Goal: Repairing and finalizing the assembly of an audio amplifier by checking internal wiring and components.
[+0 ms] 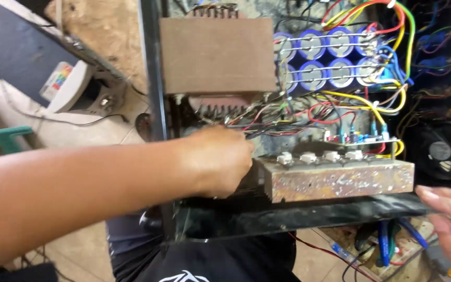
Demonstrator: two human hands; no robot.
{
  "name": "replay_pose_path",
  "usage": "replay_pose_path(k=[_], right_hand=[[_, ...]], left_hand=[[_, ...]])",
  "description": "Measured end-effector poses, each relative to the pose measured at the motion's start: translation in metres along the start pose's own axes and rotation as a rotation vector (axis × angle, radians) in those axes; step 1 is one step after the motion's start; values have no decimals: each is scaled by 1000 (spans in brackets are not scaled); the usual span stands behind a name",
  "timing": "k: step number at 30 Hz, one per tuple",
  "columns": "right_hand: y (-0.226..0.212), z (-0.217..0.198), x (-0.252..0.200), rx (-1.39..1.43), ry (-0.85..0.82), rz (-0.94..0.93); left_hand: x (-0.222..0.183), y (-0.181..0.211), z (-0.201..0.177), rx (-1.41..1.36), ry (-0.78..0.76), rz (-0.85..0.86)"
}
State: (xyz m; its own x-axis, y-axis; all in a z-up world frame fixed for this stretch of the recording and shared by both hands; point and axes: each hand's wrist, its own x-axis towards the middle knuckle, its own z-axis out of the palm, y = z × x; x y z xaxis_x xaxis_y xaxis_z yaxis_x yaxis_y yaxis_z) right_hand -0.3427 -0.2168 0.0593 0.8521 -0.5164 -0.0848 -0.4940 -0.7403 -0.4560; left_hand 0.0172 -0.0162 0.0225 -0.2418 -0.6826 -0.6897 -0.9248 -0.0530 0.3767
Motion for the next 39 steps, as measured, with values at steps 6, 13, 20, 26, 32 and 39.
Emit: replay_pose_path(k=[6, 13, 20, 26, 32, 39], right_hand=[[47, 25, -80, 39, 24, -117], [-56, 29, -87, 39, 77, -69], [-33, 39, -111, 4, -19, -7], [-10, 56, -130, 137, 32, 80], [34, 93, -166, 136, -37, 193], [-92, 135, -125, 229, -351, 830]], left_hand=[[10, 6, 24, 88, 92, -39], [21, 10, 34, 67, 164, -137], [8, 14, 23, 173, 166, -115], [-21, 24, 4, 84, 59, -162], [-42, 5, 25, 111, 278, -3], [-137, -15, 68, -197, 1610, 309]])
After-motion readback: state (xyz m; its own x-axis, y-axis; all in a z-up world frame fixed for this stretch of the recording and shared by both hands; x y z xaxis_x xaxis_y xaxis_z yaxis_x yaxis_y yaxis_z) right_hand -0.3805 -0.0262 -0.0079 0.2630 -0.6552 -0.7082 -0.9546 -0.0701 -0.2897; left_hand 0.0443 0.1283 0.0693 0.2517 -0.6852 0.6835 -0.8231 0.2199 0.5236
